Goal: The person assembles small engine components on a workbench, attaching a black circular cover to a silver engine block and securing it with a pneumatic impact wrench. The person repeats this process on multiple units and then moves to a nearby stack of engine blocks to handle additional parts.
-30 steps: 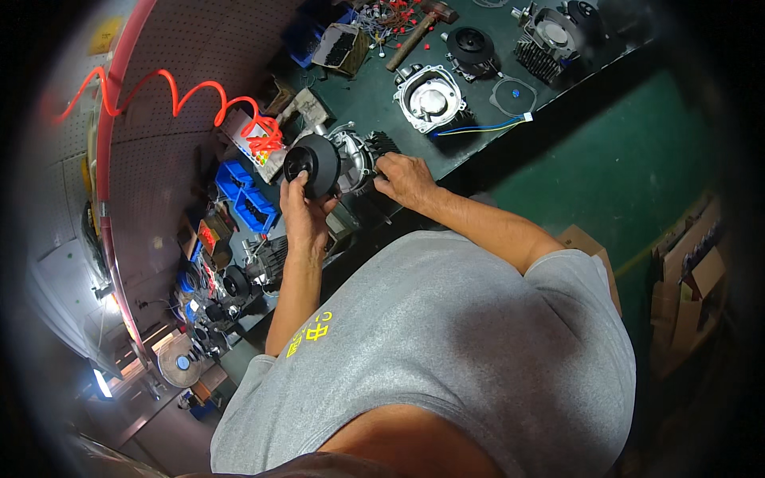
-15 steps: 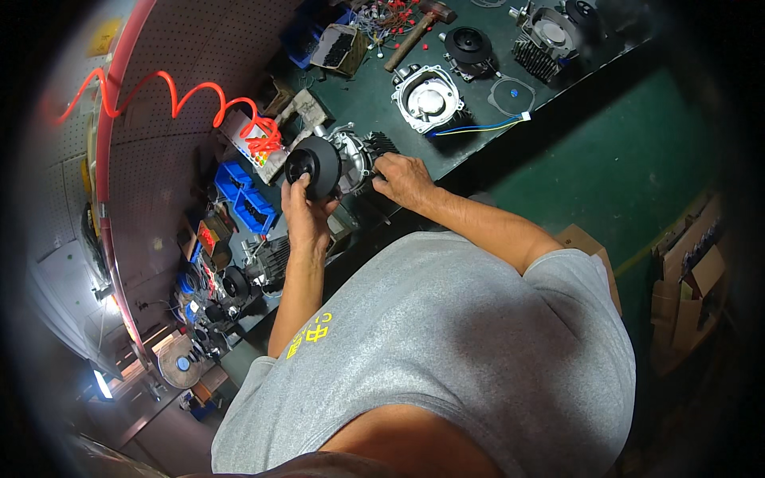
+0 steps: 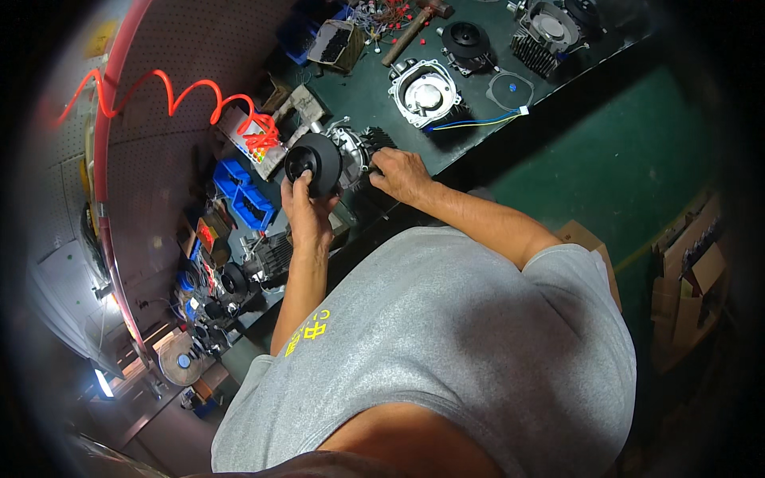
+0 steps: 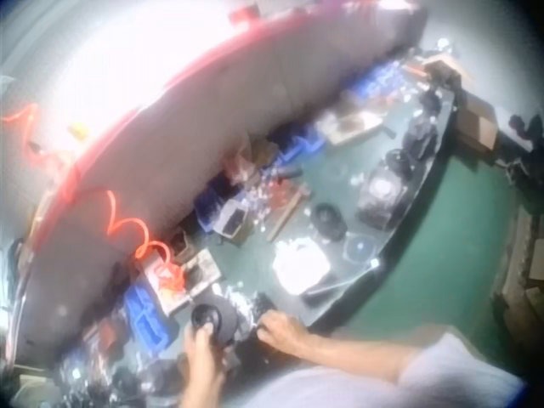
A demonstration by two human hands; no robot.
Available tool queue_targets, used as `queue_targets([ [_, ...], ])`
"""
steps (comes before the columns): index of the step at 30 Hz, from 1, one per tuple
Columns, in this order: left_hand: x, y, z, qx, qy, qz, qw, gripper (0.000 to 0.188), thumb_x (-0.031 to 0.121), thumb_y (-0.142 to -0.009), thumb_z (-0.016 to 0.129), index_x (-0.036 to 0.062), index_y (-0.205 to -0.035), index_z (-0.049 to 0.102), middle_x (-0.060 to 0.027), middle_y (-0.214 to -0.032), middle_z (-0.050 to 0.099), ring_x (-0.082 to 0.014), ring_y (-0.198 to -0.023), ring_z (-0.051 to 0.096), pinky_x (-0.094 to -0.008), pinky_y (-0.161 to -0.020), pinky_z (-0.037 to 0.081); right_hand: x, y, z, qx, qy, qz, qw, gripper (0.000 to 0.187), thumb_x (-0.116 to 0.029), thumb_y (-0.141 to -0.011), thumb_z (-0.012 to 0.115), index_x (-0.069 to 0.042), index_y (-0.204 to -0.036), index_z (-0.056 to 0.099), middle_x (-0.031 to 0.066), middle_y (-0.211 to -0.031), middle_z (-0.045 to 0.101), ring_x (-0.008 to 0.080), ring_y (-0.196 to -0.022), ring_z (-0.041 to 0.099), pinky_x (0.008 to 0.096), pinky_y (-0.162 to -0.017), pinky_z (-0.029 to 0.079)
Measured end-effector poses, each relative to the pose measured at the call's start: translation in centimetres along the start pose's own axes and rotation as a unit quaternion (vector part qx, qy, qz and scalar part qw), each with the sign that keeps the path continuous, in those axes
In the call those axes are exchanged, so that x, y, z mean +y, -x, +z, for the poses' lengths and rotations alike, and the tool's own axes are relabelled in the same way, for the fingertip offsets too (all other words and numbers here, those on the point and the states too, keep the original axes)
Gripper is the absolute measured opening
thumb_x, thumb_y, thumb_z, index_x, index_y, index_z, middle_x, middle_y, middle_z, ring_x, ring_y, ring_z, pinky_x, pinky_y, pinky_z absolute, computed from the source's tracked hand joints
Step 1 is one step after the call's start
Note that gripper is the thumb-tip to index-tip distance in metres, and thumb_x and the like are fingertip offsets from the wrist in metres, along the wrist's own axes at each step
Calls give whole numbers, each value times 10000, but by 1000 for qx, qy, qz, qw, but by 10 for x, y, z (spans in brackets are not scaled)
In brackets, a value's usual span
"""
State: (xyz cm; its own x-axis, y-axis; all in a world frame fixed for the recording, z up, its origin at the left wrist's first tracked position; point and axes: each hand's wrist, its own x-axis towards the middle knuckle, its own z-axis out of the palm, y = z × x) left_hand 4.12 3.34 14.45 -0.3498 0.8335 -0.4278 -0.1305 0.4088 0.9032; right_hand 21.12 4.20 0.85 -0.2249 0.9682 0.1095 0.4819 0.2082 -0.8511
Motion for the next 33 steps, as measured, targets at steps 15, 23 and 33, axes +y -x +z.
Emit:
queue_targets([
  [15,-2,3,-3,7,-11,2,1000,560,297,-941,664,118,-1428,453,-106,-1212,645,-269,-944,718,-372,-708,615,1,-2,1,37,5,-36,999,169,-164,-838,736,-21,-916,689,126,-879,695,348,-811,710,458,-725,573],
  [23,-10,6,0,3,7,11,1000,618,250,-947,673,132,-1488,398,-108,-1263,627,-252,-989,713,-393,-733,624,2,-2,1,39,5,-37,999,169,-171,-838,739,-29,-913,687,129,-883,693,363,-820,707,466,-724,567],
  [33,-14,3,-4,-14,-9,8,1000,636,216,-945,672,129,-1503,380,-113,-1315,612,-261,-1046,707,-405,-729,626,1,-2,0,32,6,-44,999,168,-172,-829,729,-36,-906,668,134,-879,679,376,-827,696,478,-717,559],
])
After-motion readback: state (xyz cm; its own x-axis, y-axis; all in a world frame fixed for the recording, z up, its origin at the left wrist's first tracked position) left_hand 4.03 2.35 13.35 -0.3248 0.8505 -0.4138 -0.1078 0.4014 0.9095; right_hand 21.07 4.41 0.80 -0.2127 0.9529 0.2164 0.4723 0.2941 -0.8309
